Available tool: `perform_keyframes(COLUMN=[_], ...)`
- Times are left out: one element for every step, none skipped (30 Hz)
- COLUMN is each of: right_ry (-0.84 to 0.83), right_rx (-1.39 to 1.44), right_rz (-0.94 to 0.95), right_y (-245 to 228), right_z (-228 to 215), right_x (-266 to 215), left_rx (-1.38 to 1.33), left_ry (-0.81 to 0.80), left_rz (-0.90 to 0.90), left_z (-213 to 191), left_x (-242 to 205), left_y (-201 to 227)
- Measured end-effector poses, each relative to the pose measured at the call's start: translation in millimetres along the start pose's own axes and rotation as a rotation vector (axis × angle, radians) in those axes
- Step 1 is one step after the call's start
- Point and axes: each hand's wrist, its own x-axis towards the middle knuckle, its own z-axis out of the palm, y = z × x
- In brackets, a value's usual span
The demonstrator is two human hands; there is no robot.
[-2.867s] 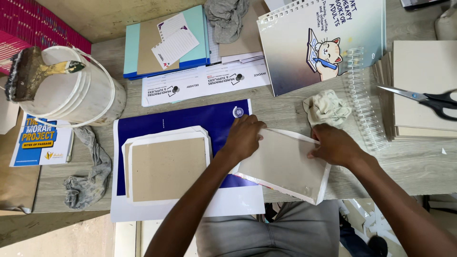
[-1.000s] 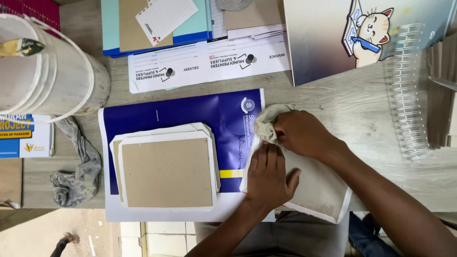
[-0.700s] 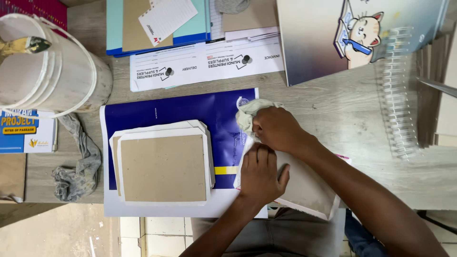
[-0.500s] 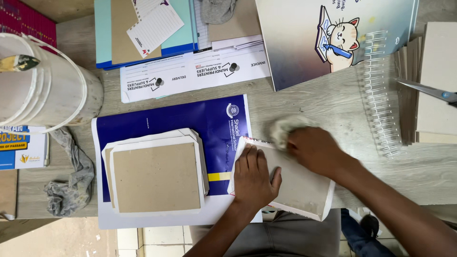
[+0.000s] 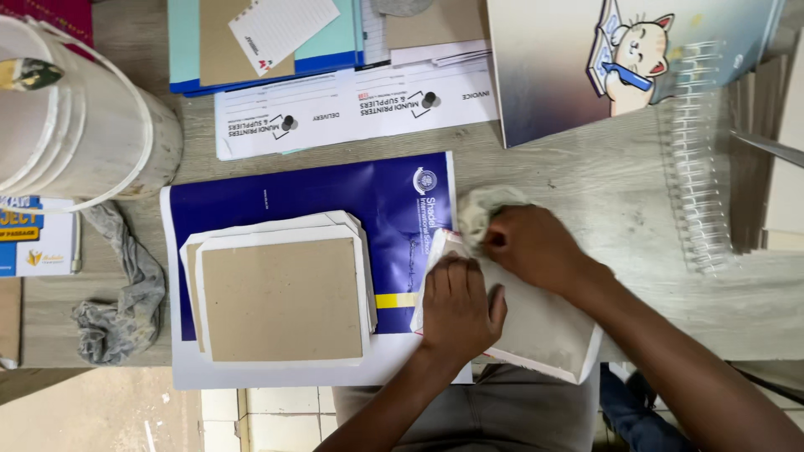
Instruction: The person applies glue to the edges of a book cover using a brush, then attaches a decorative paper strip to the spine. They wipe the edges with a cloth and press the cover onto the book block to assemble the binding.
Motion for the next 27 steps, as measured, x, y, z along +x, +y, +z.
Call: perform_keyframes(right_ry=[-0.042,-0.081,-0.06,-0.08,-0.118,-0.116,-0.14,-0.167,-0.151,-0.074,0.0,0.012,0.189,0.37,0.376,0.621,0.864,0.866,0.86,0.83,0.834,0.78,0.711,0.712,0.655,0.576,0.587], right_rx=[-0.005,-0.009,-0.02,-0.039,-0.055,-0.062,-0.169,-0.275,-0.266,-0.338,-0.43,-0.442,-0.244,-0.047,-0.042,0.08,0.202,0.202,0.458,0.713,0.72,0.977,1.233,1.238,1.6,1.941,1.949], right_rz=[0.158,0.316,0.326,0.434,0.541,0.55,0.585,0.619,0.634,0.596,0.538,0.534,0.439,0.34,0.355,0.327,0.279,0.275,0.575,0.871,0.868,0.964,1.049,1.042,0.859,0.643,0.638], right_y=[5,9,22,34,47,53,56,60,65,68,73,67,60,53,47,40,34,27,20,13,10,7,5,15,25,34,21], right_z=[-18,-37,-40,-43,-42,-54,-56,-59,-61,-62,-68,-70,-67,-64,-48,-32,-19,-1,18,37,55,73,90,125,161,197,200], right_x=[-22,-45,-57,-70,-87,-88,-93,-98,-105,-113,-115,-122,-135,-148,-164,-180,-190,-203,-215,-227,-230,-233,-236,-240,-243,-246,-240], left_rx=[0.014,0.028,0.015,0.025,0.037,0.026,0.013,-0.001,-0.009,0.002,0.023,0.024,-0.024,-0.07,-0.077,-0.114,-0.14,-0.138,-0.201,-0.264,-0.259,-0.349,-0.437,-0.432,-0.327,-0.222,-0.221], left_ry=[0.007,0.013,0.032,0.02,-0.006,-0.002,-0.008,-0.014,-0.01,-0.076,-0.128,-0.11,-0.159,-0.209,-0.215,-0.227,-0.228,-0.225,-0.236,-0.248,-0.247,-0.272,-0.295,-0.292,-0.32,-0.347,-0.348], left_rz=[-0.004,-0.008,0.005,0.015,0.012,0.011,0.015,0.018,0.04,0.032,0.001,-0.001,-0.039,-0.076,-0.063,-0.108,-0.166,-0.165,-0.09,-0.015,-0.008,0.029,0.064,0.068,0.099,0.131,0.144], left_z=[-1,-3,-4,-4,-8,-3,-4,-4,-12,-20,-25,-25,-27,-27,-32,-37,-43,-44,-47,-49,-38,-26,-14,-1,13,27,31], left_x=[1,2,3,4,-2,1,-1,-1,3,6,9,11,11,11,15,19,24,31,39,46,51,55,59,59,59,60,59], left_y=[2,4,2,1,4,7,4,2,3,3,6,3,1,-2,0,2,3,10,16,22,27,32,38,42,45,49,48])
